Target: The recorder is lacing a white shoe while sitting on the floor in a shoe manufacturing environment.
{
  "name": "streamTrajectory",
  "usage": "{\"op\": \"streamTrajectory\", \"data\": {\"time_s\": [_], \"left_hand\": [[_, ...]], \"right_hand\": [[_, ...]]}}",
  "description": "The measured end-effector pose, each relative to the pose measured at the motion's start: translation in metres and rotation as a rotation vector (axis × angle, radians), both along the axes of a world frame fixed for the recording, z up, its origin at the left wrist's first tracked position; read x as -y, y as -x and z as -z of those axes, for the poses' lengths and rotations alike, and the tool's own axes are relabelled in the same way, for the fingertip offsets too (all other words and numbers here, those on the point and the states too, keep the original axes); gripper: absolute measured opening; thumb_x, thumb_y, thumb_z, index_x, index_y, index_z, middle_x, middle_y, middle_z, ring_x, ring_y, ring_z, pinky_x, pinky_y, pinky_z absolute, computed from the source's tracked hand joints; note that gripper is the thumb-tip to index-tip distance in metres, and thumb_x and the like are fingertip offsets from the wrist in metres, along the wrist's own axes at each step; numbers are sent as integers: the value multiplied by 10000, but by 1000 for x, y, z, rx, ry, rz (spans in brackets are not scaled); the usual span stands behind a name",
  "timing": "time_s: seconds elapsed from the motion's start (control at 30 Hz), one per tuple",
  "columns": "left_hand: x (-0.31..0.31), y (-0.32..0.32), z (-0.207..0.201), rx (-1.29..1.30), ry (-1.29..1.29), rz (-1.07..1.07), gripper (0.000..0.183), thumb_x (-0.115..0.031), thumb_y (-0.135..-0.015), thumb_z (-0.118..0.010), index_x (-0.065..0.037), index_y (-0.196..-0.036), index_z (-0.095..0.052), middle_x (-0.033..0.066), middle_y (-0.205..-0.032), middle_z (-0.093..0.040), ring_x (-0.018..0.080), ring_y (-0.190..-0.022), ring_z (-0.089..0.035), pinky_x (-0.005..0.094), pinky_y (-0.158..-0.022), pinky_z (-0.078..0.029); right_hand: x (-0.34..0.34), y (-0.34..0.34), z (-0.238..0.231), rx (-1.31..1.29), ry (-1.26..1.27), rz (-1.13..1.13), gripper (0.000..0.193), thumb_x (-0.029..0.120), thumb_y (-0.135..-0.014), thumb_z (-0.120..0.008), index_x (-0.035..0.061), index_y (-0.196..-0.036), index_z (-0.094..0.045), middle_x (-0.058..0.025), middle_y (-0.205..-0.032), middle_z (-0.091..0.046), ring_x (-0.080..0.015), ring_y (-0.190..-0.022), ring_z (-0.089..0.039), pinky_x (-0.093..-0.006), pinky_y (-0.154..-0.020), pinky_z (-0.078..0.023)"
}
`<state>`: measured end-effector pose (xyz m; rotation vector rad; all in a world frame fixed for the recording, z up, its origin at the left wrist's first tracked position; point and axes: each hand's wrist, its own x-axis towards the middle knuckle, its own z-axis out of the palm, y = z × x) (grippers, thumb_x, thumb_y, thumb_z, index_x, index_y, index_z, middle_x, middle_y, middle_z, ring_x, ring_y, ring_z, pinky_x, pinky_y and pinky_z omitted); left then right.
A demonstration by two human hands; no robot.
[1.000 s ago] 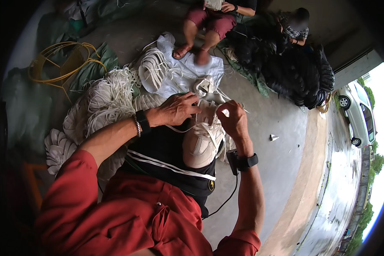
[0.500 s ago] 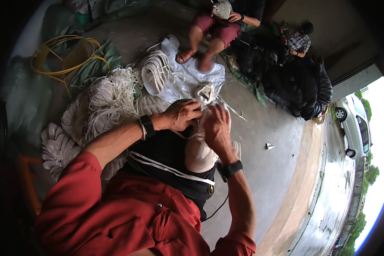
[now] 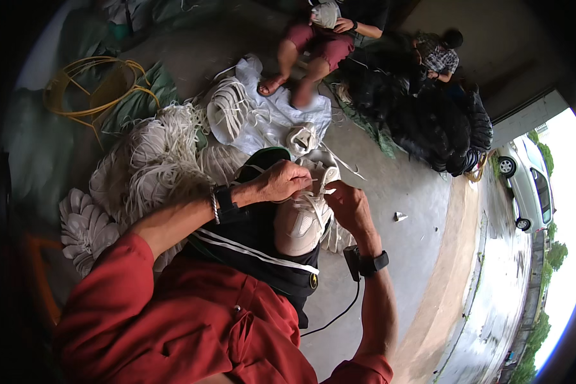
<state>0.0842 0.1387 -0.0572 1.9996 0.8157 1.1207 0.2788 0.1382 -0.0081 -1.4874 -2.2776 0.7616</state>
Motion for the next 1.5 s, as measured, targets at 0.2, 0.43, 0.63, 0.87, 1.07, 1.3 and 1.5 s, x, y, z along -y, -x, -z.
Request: {"op": "streamTrajectory", "data": {"time_s": [0.2, 0.43, 0.63, 0.87, 1.07, 1.3, 1.5], "left_hand": [[73, -50, -33, 38, 133, 688, 107, -95, -794, -495, -13, -748, -546, 153, -641, -547, 282, -622, -568, 349, -587, -441], [47, -34, -7, -146, 206, 136, 157, -154, -778, -583, -12, -711, -588, 113, -593, -569, 190, -555, -559, 323, -554, -448], [4, -28, 15, -47, 608, -221, 74, -89, -743, -579, -17, -738, -561, 68, -559, -565, 137, -554, -568, 303, -508, -432], [-32, -59, 26, -270, 316, -218, 223, -256, -709, -626, -46, -785, -638, 187, -785, -626, 297, -756, -628, 366, -652, -477], [-36, -27, 29, -483, 174, -177, 217, -173, -675, -584, 30, -736, -627, 214, -704, -608, 318, -706, -632, 387, -608, -480], [-14, 57, 12, -301, 568, -346, 80, -71, -691, -566, -28, -634, -531, 79, -549, -511, 153, -552, -522, 325, -483, -405], [1, 27, -24, -80, 652, -166, 49, -46, -781, -559, -2, -763, -548, 19, -550, -500, 68, -402, -433, 243, -336, -308]], "right_hand": [[-24, 7, 18, 259, -190, -200, 322, 55, -732, -519, 137, -1034, -595, -145, -773, -631, -335, -740, -599, -423, -634, -467], [-38, 4, 11, 247, -75, -342, 281, 14, -715, -539, 112, -972, -600, -126, -812, -627, -307, -776, -601, -395, -657, -466], [-36, -1, 12, 359, -193, -379, 170, 7, -685, -577, 71, -843, -572, -137, -718, -604, -307, -715, -594, -392, -617, -458], [-23, -7, 5, 226, -271, -376, 117, 36, -744, -585, 72, -855, -582, -101, -674, -615, -273, -622, -610, -356, -556, -466], [-22, -13, 9, 149, -255, -299, 59, 77, -734, -589, 69, -792, -587, -122, -675, -606, -298, -619, -595, -368, -560, -466], [-25, 13, 12, -65, -248, -172, 105, 86, -770, -595, 59, -859, -642, -105, -742, -636, -212, -675, -624, -318, -606, -483], [-17, 34, 2, -485, 371, -150, 90, 74, -781, -606, 10, -826, -651, -52, -658, -618, -105, -617, -595, -244, -541, -469]]}}
